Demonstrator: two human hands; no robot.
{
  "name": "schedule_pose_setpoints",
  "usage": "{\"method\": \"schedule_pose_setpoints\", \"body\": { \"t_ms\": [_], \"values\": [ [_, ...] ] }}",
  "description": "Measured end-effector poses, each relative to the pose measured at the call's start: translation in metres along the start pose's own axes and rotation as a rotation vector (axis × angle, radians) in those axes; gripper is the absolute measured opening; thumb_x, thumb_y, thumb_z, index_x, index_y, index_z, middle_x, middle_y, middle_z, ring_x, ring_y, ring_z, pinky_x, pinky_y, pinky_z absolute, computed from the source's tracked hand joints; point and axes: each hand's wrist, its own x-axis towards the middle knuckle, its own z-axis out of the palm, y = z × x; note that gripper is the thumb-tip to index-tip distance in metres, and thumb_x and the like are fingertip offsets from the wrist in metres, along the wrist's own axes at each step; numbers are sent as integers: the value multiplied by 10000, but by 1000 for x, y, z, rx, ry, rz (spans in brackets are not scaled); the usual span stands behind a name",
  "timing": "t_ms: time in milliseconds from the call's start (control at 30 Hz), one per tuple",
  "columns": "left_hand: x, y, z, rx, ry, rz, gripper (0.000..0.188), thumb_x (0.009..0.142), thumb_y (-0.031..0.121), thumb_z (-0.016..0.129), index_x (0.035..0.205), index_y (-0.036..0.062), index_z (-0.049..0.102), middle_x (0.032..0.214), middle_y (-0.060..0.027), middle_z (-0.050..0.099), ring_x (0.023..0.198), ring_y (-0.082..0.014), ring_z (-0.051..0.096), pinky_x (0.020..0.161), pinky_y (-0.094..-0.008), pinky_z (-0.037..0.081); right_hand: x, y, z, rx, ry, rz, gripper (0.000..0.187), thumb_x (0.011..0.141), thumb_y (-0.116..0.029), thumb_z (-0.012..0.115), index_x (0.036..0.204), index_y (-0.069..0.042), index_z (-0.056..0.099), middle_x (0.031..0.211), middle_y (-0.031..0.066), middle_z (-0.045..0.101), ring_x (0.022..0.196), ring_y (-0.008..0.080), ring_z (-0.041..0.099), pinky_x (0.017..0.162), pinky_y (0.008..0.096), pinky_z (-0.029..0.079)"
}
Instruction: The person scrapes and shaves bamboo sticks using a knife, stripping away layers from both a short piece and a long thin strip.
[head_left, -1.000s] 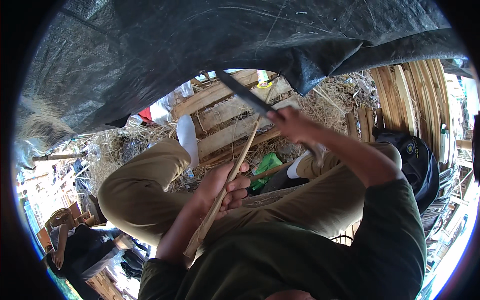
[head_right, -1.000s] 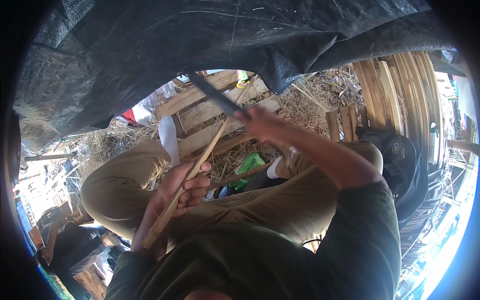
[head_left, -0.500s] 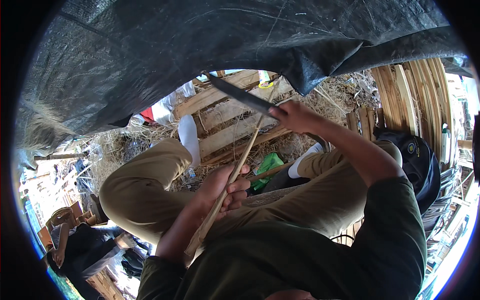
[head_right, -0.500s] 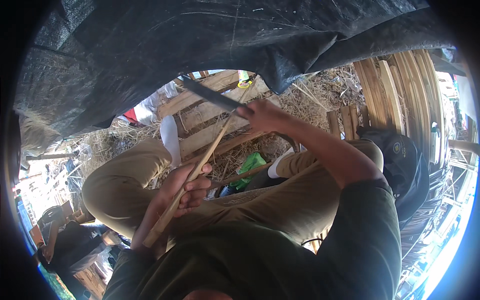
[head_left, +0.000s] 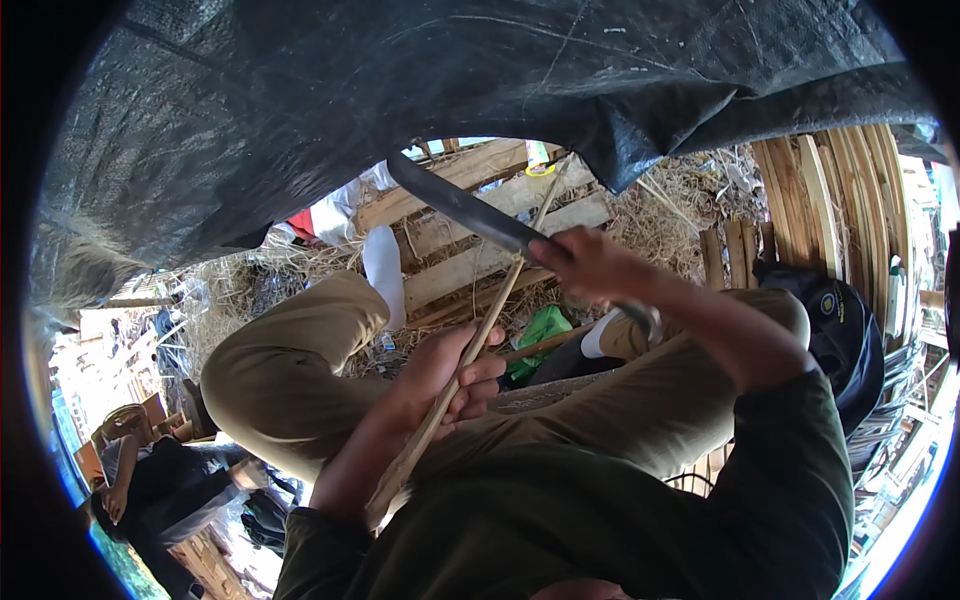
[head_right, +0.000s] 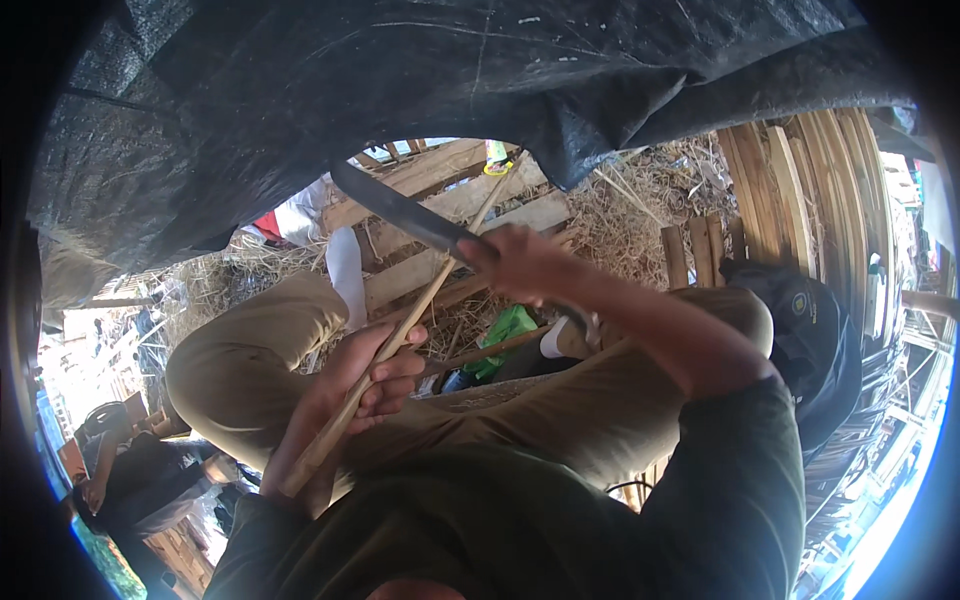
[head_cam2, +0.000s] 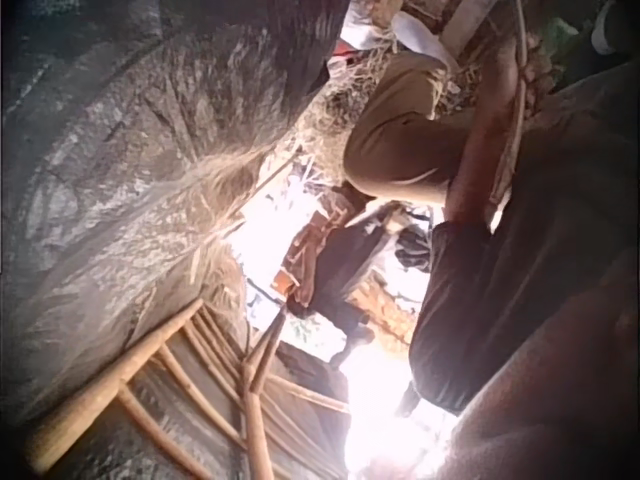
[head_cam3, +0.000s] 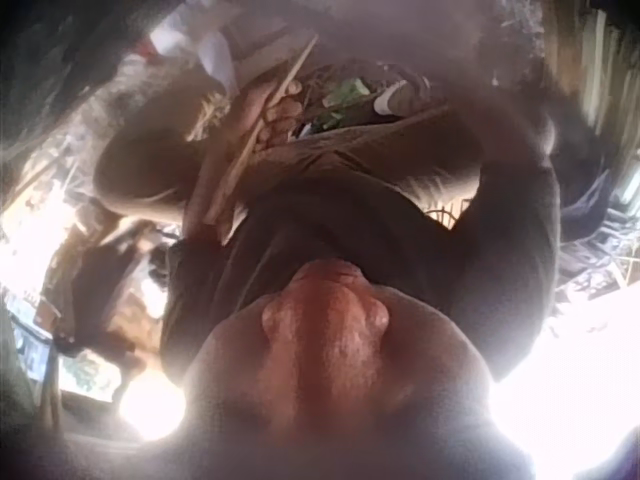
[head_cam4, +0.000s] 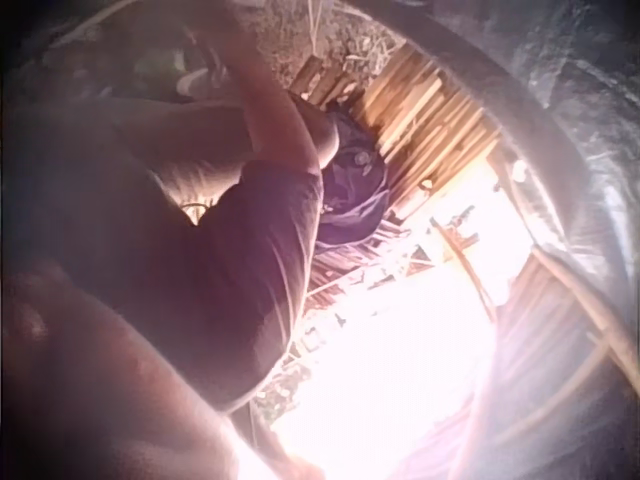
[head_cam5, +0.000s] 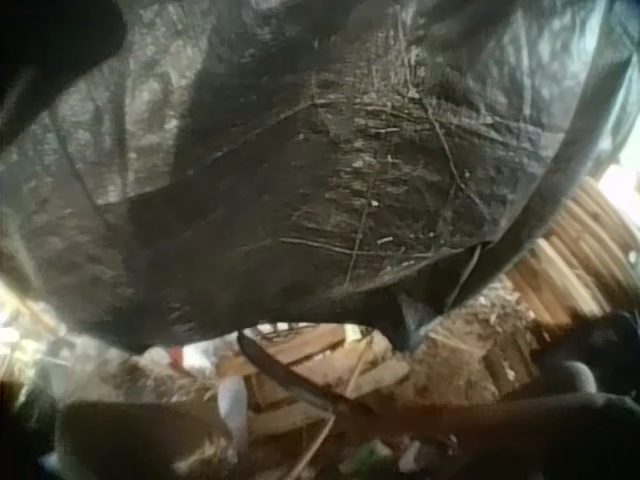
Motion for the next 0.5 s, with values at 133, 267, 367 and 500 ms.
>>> {"method": "schedule_pose_setpoints", "body": {
  "t_ms": [133,267,367,500],
  "values": [
    [8,1,5,36,29,21,131,984,274,441,1001,146,460,525,56,362,352,-65,300,321,-236,221,25,32,-26,-73,78,86,559,1011,-476,386,937,21,633,611,135,617,499,216,632,462,372,511],
    [2,-1,4,33,22,33,138,982,276,447,994,139,462,520,55,360,350,-66,301,321,-239,222,7,19,15,-21,207,-289,546,1009,-467,400,945,24,632,605,129,619,487,223,629,456,370,508],
    [2,-1,6,63,39,38,139,980,273,448,992,135,465,519,55,360,350,-66,301,322,-242,225,-1,-3,-10,-76,-10,43,529,1008,-461,408,970,19,626,649,143,626,557,238,652,500,383,522],
    [8,6,5,51,30,37,138,977,273,451,993,137,466,513,57,355,353,-65,302,322,-243,224,10,21,-6,-25,179,174,511,1004,-459,426,1028,13,620,594,114,586,520,224,625,513,386,522]
  ]
}}
